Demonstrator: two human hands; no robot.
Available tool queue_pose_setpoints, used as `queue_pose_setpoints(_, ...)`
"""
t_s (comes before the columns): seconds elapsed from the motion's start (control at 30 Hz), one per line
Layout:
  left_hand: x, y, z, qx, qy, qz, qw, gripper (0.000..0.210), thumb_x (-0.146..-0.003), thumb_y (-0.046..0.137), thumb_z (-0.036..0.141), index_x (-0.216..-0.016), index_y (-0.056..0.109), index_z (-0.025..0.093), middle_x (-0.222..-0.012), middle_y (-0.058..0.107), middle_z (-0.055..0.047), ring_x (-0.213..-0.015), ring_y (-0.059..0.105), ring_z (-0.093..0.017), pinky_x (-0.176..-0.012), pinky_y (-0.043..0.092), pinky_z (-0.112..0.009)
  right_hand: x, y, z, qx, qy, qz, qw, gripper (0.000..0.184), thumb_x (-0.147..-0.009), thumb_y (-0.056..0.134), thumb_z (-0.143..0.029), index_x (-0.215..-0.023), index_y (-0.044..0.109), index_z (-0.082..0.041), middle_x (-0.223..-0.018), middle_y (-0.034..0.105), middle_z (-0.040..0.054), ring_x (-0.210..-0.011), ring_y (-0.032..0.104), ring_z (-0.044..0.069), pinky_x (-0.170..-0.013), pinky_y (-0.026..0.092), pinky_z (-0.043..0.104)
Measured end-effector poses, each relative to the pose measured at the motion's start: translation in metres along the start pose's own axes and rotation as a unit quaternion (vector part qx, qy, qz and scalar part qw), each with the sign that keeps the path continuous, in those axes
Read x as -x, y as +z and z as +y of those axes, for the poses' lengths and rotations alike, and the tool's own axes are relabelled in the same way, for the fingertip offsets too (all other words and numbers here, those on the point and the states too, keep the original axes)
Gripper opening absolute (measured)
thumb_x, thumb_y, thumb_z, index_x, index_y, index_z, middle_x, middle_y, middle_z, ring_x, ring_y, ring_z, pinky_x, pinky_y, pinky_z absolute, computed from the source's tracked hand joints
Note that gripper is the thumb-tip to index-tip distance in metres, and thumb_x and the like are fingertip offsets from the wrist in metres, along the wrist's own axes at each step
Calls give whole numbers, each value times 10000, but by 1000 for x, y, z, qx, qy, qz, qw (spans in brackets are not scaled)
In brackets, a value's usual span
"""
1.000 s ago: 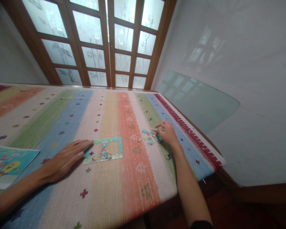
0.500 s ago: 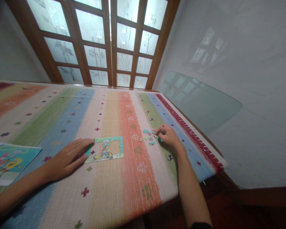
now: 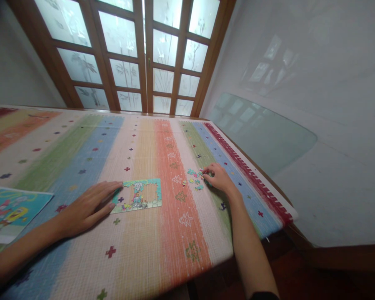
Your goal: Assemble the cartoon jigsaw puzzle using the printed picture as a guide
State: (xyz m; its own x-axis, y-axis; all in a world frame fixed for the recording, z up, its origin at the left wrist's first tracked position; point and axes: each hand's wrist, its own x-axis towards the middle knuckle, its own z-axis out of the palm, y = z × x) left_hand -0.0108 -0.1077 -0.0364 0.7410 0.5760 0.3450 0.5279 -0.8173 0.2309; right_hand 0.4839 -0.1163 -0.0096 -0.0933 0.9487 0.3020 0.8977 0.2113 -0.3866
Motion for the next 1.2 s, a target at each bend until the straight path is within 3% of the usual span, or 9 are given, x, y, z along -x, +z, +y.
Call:
queue_pose_setpoints(0.43,-2,0,3,-6,7,15,1000,454,-1047,426,345,-1481,417,213,-1471,572,-133,-1315,566,-296,-1132,443,-493,-1,5,0,24,21,-42,999,303,-868,600,-302,-1046,819,-193,-947,689,115,-844,619,243,-835,500,374)
queue_pose_setpoints(0.9,-3,-1,3,-6,12,22,1000,441,-1045,418,348,-1462,432,205,-1425,608,-138,-1286,587,-298,-1118,456,-494,-5,1,2,-105,63,-35,992,169,-745,700,-369,-749,725,-202,-857,688,85,-802,603,225,-752,485,346)
queue_pose_setpoints(1.2,-3,0,3,3,7,19,1000,440,-1036,429,352,-1447,469,198,-1420,614,-132,-1286,582,-298,-1125,447,-491,-8,0,-28,-191,93,-51,976,222,-726,700,-420,-755,672,-202,-683,657,36,-599,532,166,-584,404,298)
